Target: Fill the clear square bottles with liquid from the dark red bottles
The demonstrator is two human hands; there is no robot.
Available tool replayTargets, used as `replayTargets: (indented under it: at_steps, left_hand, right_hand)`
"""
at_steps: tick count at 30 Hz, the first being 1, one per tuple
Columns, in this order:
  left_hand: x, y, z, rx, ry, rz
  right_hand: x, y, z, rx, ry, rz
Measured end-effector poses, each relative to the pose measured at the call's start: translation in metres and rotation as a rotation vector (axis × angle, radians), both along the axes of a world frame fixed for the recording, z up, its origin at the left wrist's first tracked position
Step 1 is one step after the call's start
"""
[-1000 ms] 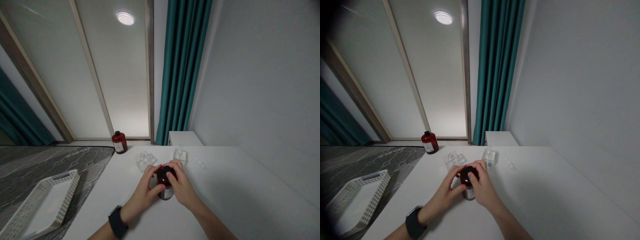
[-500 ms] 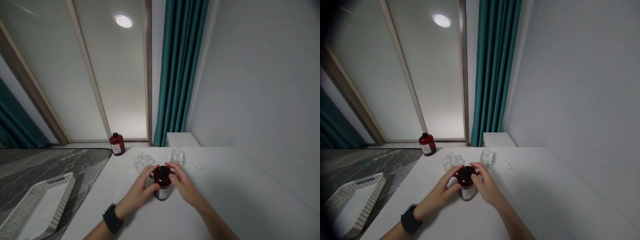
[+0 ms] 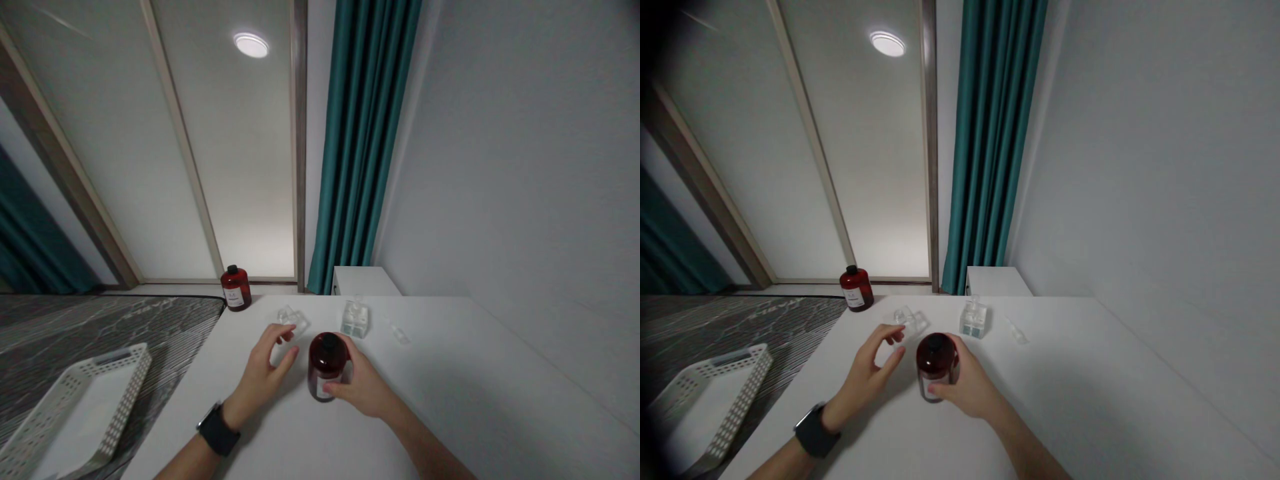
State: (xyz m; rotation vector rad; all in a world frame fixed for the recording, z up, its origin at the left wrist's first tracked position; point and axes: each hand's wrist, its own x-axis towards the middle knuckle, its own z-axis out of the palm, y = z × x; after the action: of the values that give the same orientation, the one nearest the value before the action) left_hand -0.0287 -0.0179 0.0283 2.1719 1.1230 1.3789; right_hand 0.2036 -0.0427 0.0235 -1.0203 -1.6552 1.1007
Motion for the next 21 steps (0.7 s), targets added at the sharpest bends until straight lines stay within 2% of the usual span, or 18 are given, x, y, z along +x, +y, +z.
replayTargets:
  at_steps: [3,6,10,12,19,21]
  left_hand:
    - [-0.017,0.016,-0.004,0.088,0.048,0.237]
    - [-0.033,0.033,-0.019,0.032,0.172,0.309]
    - [-0.044,0.050,-0.045,-0.093,0.233,0.319]
    - [-0.048,0.056,-0.051,-0.121,0.219,0.315]
    - [-0.061,0.064,-0.048,-0.132,0.187,0.274]
    - [-0.060,0.064,-0.047,-0.137,0.177,0.222]
  right_hand:
    - [0.001,0.003,-0.004,-0.012,-0.009,-0.081]
    - [0.001,0.006,-0.011,0.009,0.002,-0.135]
    - [-0.001,0.009,-0.018,0.032,-0.021,-0.171]
    - [-0.002,0.010,-0.020,0.034,-0.033,-0.171]
    - [-0.001,0.012,-0.026,0.053,-0.033,-0.150]
    - [-0.001,0.012,-0.026,0.044,-0.027,-0.140]
